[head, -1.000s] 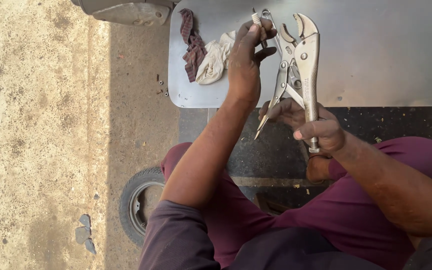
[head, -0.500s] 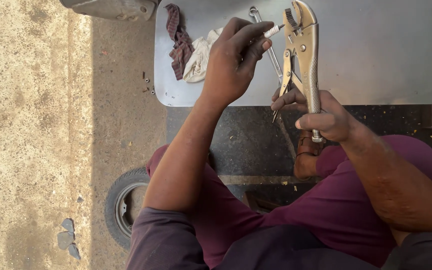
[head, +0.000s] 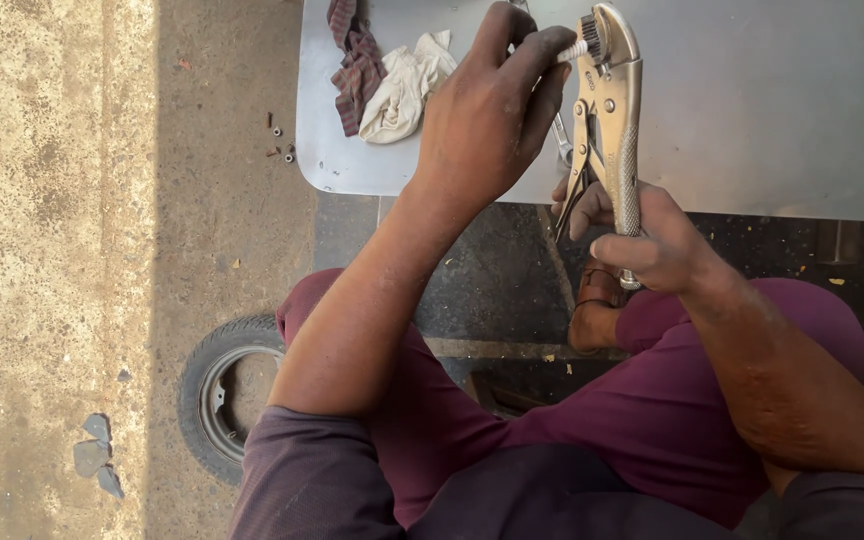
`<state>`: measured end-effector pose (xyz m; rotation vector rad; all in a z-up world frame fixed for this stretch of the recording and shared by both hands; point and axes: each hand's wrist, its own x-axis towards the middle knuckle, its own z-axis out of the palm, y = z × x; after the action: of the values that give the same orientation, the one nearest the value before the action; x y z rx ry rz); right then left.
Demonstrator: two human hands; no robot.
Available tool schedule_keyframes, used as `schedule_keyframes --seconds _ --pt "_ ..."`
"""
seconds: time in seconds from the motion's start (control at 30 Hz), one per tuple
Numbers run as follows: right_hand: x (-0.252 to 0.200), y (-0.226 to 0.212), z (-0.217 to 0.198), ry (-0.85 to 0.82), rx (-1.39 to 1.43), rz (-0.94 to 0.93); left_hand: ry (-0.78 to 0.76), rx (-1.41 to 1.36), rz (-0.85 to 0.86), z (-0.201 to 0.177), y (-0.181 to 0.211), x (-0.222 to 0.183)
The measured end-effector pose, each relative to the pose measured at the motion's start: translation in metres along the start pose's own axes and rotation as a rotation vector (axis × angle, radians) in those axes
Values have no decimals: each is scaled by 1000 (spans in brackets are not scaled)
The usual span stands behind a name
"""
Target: The recorder is inspecting and cleaning a motorcycle spark plug using a wire brush and locking pliers.
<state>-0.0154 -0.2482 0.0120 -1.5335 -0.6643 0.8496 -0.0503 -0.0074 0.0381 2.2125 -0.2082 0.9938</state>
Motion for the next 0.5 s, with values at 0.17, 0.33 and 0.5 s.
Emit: schedule_keyframes --seconds 0.17,0.33,0.5 --pt "0 4 -1 59 -125 -21 -10 39 3 -1 -2 1" --pt "-1 10 -3 112 -193 -52 -6 76 -13 0 -6 -2" --pt "2 -1 4 150 -129 58 6 69 -30 0 -7 -2"
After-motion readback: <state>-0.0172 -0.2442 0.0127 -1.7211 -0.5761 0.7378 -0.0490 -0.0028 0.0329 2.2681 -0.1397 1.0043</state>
